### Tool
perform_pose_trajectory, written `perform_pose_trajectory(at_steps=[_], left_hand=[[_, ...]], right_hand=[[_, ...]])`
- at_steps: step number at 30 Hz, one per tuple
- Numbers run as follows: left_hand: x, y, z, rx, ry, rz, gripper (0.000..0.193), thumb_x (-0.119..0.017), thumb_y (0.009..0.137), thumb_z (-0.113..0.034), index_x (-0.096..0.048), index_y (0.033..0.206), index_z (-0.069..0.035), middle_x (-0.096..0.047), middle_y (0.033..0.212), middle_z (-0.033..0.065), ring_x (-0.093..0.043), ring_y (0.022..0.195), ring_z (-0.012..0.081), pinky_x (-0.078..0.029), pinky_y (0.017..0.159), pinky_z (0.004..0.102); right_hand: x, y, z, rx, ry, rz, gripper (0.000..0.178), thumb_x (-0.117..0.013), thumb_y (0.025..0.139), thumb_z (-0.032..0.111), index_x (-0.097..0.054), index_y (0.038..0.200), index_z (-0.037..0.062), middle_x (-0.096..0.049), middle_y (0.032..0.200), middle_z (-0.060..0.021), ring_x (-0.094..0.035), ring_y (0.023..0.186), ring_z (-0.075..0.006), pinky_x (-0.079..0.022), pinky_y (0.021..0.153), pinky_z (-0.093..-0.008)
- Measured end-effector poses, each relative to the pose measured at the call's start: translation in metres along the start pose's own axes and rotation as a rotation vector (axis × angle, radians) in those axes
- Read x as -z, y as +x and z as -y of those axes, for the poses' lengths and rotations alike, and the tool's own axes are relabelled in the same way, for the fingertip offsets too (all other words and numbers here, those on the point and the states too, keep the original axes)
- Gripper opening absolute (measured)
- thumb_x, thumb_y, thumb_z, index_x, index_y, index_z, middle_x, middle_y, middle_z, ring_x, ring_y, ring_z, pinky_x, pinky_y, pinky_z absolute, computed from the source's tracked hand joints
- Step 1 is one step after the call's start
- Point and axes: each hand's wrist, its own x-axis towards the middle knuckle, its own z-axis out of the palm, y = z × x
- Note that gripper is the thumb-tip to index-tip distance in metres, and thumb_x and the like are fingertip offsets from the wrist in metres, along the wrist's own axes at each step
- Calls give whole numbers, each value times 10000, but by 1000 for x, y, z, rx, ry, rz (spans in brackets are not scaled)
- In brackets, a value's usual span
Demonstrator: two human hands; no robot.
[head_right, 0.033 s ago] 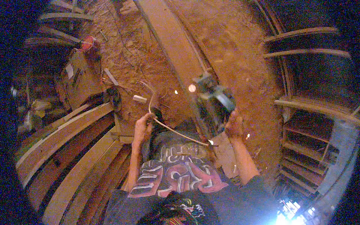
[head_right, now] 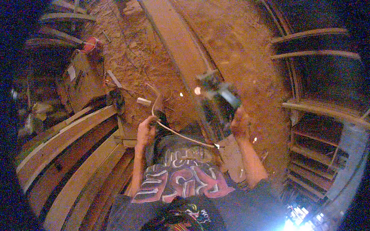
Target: The person uses an electric sander to smooth the surface of a long wooden plank. They repeatedly move the sander along the plank, flip it over to sand the other side, and inspect the surface between passes.
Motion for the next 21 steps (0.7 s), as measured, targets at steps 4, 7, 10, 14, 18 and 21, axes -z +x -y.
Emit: perform_pose_trajectory(at_steps=[4,7,10,14,18,21], left_hand=[[7,-3,24,71,-23,-118,377,-530,798,62,-638,1141,-51,-717,1028,190,-684,971,392,-531,869,457],[13,-7,19,39,-10,-219,362,-521,813,71,-640,1136,-41,-722,1023,194,-696,965,387,-533,869,446],[19,3,2,49,17,-231,325,-531,845,55,-641,1136,-39,-718,1008,208,-702,964,380,-536,857,419],[18,4,-9,-19,52,-262,276,-568,878,6,-641,1139,-46,-707,990,220,-699,941,388,-534,837,426],[16,2,-5,-49,64,-313,303,-556,861,8,-645,1144,-53,-700,978,223,-695,922,390,-531,831,427],[23,-6,9,-24,87,-326,293,-559,868,0,-645,1145,-42,-707,979,214,-704,927,366,-535,842,408]], right_hand=[[-27,99,50,227,-97,25,556,-276,1091,440,-627,1179,18,-682,1005,-277,-653,923,-472,-496,793,-527],[-76,186,82,375,-164,-189,574,-285,1087,457,-642,1174,16,-674,1057,-300,-637,973,-507,-465,831,-578],[-119,312,96,763,-449,-435,697,-270,1059,570,-683,1038,9,-660,919,-346,-652,900,-504,-467,794,-585],[-143,370,164,331,-79,-152,636,-326,1056,534,-693,1034,15,-677,934,-320,-660,884,-483,-484,789,-560],[-147,365,157,335,24,-142,576,-381,1053,498,-703,1030,21,-693,949,-294,-667,867,-462,-501,784,-536],[-140,322,97,426,111,-223,530,-423,1051,470,-710,1027,25,-706,960,-275,-673,855,-446,-514,780,-517]])
